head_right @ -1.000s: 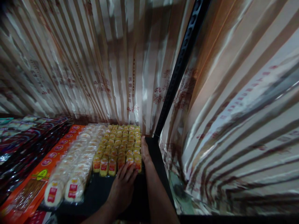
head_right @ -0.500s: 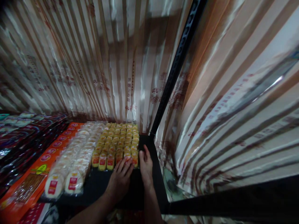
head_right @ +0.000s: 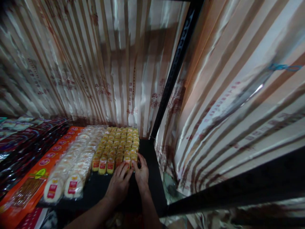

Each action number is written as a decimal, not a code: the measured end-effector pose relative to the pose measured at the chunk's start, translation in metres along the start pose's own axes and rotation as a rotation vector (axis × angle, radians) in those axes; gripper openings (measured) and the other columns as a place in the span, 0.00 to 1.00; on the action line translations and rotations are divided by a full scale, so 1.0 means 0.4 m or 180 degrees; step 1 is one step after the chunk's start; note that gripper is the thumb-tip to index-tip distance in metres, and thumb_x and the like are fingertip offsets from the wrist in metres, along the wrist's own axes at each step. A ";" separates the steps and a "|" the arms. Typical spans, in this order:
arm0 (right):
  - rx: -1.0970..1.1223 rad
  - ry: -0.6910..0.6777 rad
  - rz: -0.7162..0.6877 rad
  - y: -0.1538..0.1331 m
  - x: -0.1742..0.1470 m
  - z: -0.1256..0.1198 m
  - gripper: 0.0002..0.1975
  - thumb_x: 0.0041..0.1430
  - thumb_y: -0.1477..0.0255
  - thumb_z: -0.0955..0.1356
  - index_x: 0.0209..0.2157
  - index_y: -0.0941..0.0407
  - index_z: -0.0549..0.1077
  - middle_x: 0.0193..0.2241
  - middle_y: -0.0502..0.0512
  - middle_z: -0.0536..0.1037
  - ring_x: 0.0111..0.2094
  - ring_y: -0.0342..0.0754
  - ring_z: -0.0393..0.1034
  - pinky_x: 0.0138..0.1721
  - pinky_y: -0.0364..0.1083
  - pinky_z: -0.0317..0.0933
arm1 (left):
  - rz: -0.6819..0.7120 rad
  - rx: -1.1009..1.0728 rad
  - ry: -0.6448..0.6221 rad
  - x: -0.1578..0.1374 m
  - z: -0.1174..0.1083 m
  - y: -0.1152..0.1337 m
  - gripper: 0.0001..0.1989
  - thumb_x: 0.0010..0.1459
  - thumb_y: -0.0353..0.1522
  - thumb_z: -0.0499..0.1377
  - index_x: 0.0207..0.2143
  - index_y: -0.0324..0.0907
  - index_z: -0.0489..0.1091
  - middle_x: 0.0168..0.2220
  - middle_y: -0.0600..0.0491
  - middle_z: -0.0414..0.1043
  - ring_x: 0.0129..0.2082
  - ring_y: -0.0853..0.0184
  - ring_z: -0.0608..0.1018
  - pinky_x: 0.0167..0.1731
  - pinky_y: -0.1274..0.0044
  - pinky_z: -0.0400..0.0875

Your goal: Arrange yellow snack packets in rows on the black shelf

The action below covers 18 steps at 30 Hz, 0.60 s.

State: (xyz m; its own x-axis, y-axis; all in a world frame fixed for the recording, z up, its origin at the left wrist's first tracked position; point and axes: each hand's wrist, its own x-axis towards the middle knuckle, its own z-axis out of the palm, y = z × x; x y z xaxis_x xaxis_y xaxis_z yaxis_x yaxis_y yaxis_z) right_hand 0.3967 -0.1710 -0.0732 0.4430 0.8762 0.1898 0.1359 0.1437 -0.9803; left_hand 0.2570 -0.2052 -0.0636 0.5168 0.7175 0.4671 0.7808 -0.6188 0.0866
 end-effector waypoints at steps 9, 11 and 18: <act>0.0427 -0.0058 0.0300 -0.011 0.006 -0.013 0.19 0.43 0.59 0.71 0.35 0.56 0.71 0.39 0.56 0.75 0.42 0.51 0.70 0.48 0.51 0.63 | 0.0102 -0.0024 -0.0077 0.002 -0.003 -0.003 0.26 0.51 0.25 0.49 0.54 0.39 0.62 0.56 0.48 0.63 0.58 0.54 0.61 0.54 0.62 0.61; 0.0372 0.0008 0.0407 -0.023 0.015 -0.016 0.24 0.47 0.55 0.68 0.42 0.55 0.71 0.46 0.57 0.74 0.48 0.52 0.67 0.53 0.52 0.58 | 0.0094 -0.0024 -0.0092 0.003 -0.005 -0.002 0.26 0.51 0.24 0.49 0.54 0.40 0.62 0.56 0.48 0.63 0.58 0.55 0.61 0.53 0.62 0.61; 0.0638 -0.0129 0.0770 -0.039 0.068 0.041 0.38 0.52 0.44 0.56 0.59 0.52 0.58 0.61 0.52 0.57 0.62 0.51 0.48 0.61 0.52 0.43 | 0.0057 -0.0036 -0.0242 0.002 0.001 -0.002 0.27 0.51 0.24 0.49 0.55 0.41 0.61 0.58 0.49 0.60 0.59 0.56 0.58 0.55 0.63 0.58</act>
State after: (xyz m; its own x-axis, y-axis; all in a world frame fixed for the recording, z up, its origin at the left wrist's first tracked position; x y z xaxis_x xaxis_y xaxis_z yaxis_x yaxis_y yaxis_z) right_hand 0.3921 -0.1420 -0.0537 0.4050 0.9130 -0.0487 -0.1483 0.0131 -0.9889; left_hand 0.2569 -0.2039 -0.0638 0.5562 0.7281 0.4006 0.7673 -0.6351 0.0890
